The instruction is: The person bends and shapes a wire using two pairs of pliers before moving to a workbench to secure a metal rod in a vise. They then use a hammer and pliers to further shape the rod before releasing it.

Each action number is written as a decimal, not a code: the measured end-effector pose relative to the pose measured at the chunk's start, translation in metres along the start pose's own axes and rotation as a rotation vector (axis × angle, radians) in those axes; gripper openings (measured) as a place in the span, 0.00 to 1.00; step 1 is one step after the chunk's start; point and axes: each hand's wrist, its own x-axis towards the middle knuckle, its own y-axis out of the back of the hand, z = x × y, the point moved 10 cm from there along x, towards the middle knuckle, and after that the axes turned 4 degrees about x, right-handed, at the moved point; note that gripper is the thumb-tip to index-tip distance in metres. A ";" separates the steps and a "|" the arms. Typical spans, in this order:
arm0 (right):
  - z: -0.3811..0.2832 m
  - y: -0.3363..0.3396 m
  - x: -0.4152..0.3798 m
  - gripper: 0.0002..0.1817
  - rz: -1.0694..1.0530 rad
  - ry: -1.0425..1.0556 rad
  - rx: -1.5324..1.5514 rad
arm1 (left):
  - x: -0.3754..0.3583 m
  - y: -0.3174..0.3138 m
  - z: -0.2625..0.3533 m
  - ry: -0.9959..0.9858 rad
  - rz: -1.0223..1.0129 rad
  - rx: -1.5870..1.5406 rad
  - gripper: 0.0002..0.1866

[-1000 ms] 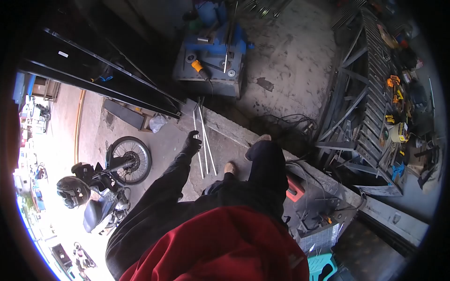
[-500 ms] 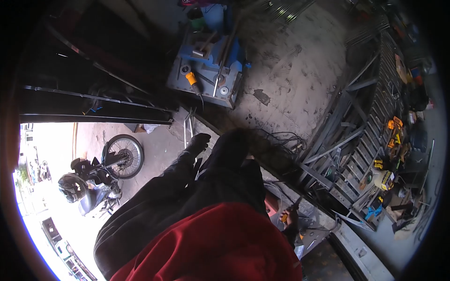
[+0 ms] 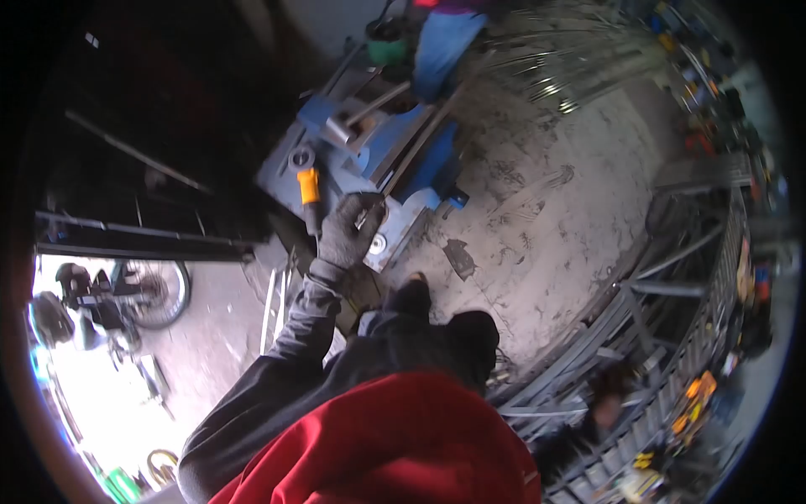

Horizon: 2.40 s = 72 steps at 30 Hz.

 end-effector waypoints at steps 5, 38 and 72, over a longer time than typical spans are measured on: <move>-0.024 -0.289 0.059 0.12 -0.623 -0.191 -0.219 | -0.002 0.031 -0.016 0.342 0.041 -0.025 0.13; -0.048 -0.759 0.161 0.21 -1.704 1.364 -0.909 | -0.081 -0.203 -0.159 0.584 0.778 -1.654 0.16; 0.081 -0.881 0.289 0.31 -1.383 0.494 -0.927 | -0.035 -0.117 -0.103 1.619 1.172 0.214 0.30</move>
